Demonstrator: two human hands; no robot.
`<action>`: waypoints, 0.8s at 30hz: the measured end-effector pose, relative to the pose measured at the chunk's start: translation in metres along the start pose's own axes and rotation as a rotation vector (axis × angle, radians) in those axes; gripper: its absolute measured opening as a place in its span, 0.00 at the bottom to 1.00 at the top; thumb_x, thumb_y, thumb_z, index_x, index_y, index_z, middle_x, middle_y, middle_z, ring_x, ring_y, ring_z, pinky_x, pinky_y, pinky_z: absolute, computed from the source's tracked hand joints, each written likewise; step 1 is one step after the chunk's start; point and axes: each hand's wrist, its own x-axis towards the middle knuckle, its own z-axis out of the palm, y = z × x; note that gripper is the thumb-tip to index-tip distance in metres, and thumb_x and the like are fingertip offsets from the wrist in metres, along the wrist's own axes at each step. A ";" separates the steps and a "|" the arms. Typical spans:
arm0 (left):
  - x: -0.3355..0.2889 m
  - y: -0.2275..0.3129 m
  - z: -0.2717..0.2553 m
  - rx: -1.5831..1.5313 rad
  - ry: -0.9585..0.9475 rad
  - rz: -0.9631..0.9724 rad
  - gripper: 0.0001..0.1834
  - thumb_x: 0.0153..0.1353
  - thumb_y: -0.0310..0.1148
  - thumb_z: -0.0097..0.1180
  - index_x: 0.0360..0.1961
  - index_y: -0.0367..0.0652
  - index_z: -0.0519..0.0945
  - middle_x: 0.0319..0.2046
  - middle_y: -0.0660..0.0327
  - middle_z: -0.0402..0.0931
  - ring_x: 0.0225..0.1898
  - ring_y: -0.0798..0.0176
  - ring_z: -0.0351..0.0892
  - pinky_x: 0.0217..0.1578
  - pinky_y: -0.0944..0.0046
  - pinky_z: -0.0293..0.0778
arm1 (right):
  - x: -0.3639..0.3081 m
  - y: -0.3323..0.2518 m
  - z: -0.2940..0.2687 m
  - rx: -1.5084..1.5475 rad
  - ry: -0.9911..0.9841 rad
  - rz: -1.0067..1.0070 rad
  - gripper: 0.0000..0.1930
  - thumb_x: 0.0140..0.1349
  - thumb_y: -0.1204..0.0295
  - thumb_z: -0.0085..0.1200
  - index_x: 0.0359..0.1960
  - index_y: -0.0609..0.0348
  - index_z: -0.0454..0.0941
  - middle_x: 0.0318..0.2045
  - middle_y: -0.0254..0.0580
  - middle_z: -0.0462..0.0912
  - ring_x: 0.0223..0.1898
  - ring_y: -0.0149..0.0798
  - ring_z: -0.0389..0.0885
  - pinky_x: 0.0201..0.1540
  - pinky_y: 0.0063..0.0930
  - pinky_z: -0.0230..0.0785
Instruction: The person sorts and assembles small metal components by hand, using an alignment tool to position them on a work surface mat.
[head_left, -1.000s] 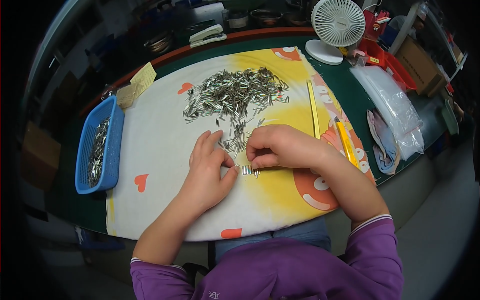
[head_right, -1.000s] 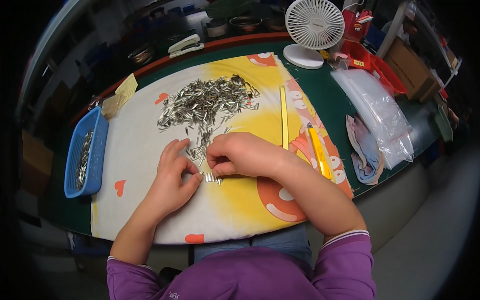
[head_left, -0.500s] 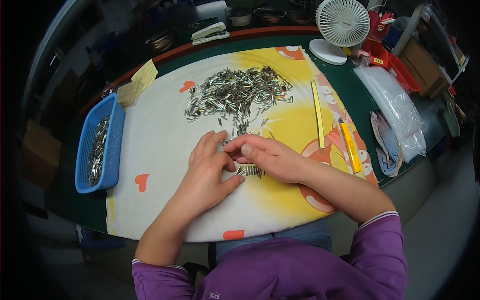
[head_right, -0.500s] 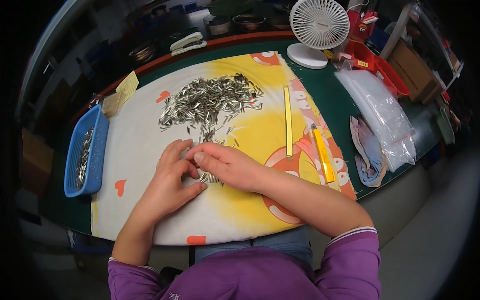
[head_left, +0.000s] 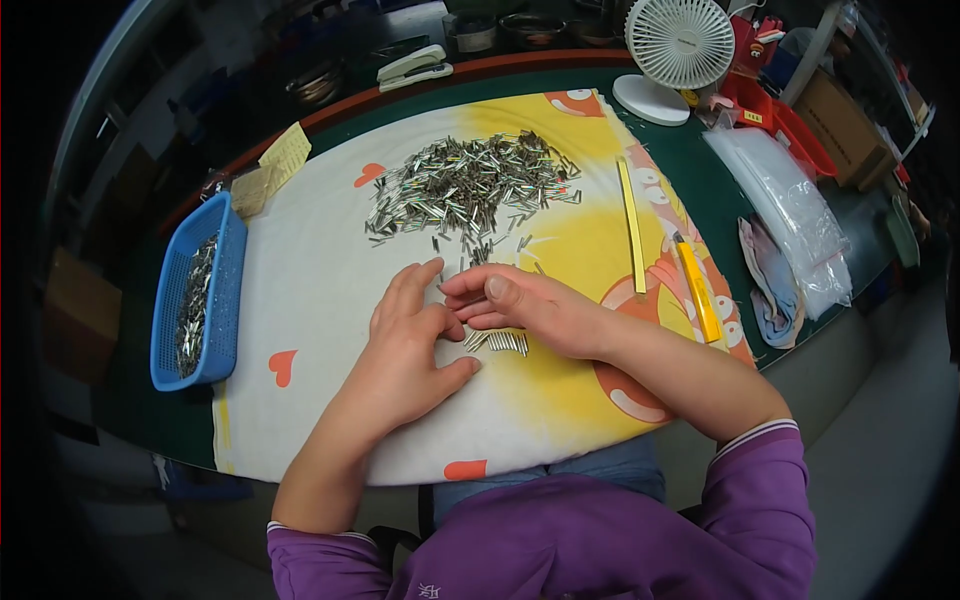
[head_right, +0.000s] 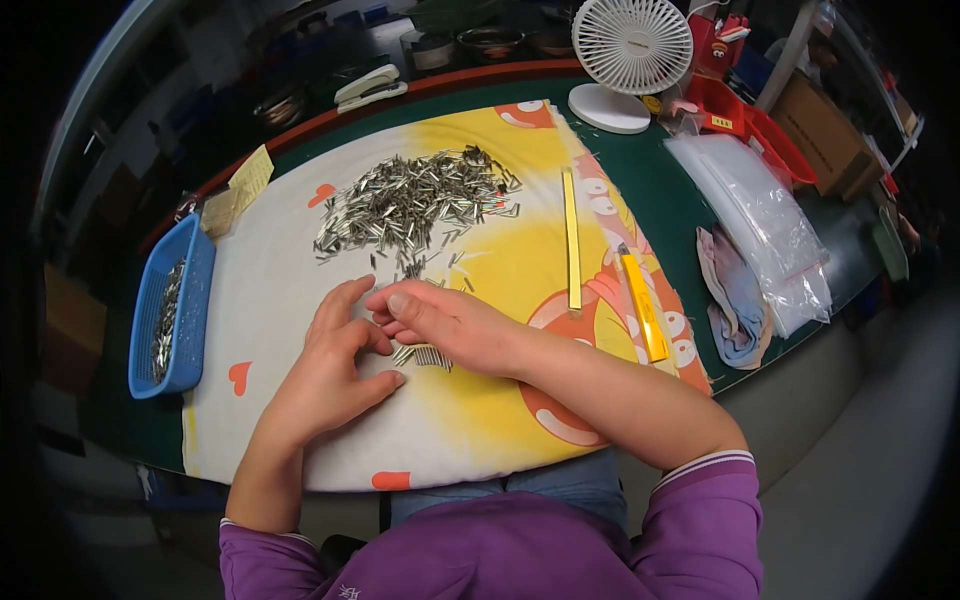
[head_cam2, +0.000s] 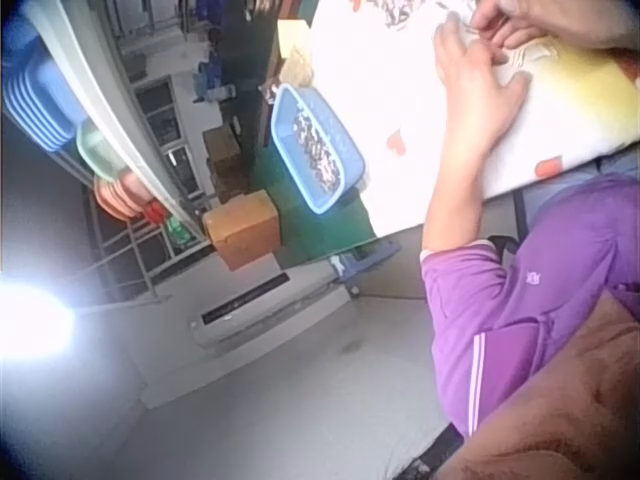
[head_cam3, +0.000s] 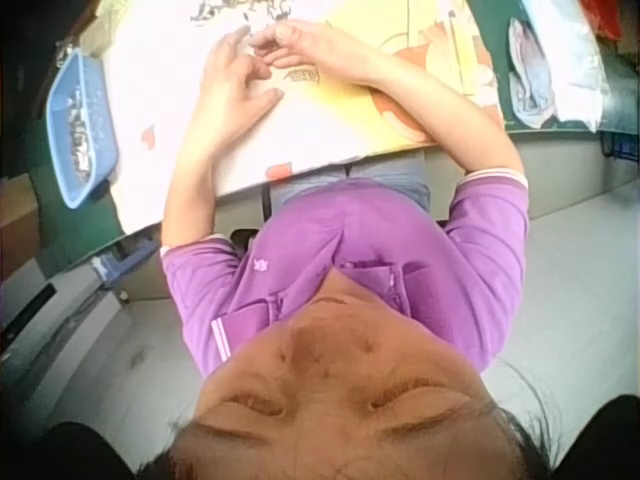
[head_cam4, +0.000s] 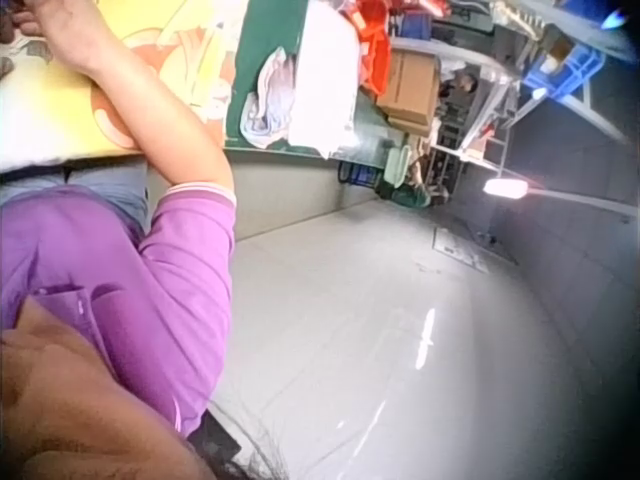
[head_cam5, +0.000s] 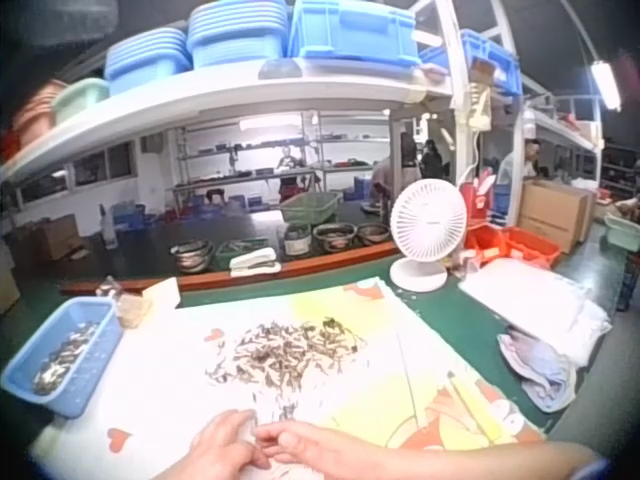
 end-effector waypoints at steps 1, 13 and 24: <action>-0.001 -0.001 -0.001 -0.016 -0.031 0.015 0.13 0.46 0.33 0.70 0.28 0.40 0.77 0.65 0.43 0.60 0.69 0.37 0.52 0.65 0.43 0.54 | 0.000 -0.001 0.001 -0.005 -0.013 0.002 0.35 0.71 0.43 0.36 0.65 0.64 0.61 0.58 0.48 0.70 0.61 0.38 0.70 0.66 0.34 0.60; 0.002 -0.007 0.011 0.004 0.018 0.073 0.13 0.45 0.34 0.72 0.27 0.40 0.80 0.63 0.45 0.63 0.68 0.37 0.55 0.63 0.43 0.57 | -0.005 -0.008 0.005 -0.108 -0.027 -0.154 0.26 0.72 0.47 0.40 0.50 0.62 0.70 0.44 0.40 0.73 0.47 0.32 0.73 0.56 0.30 0.67; 0.003 -0.006 0.010 0.011 0.042 0.084 0.15 0.42 0.35 0.74 0.24 0.38 0.79 0.62 0.42 0.65 0.66 0.37 0.58 0.61 0.44 0.60 | 0.000 0.003 0.006 -0.252 0.100 -0.245 0.20 0.73 0.53 0.41 0.44 0.59 0.73 0.40 0.41 0.75 0.44 0.38 0.75 0.52 0.31 0.67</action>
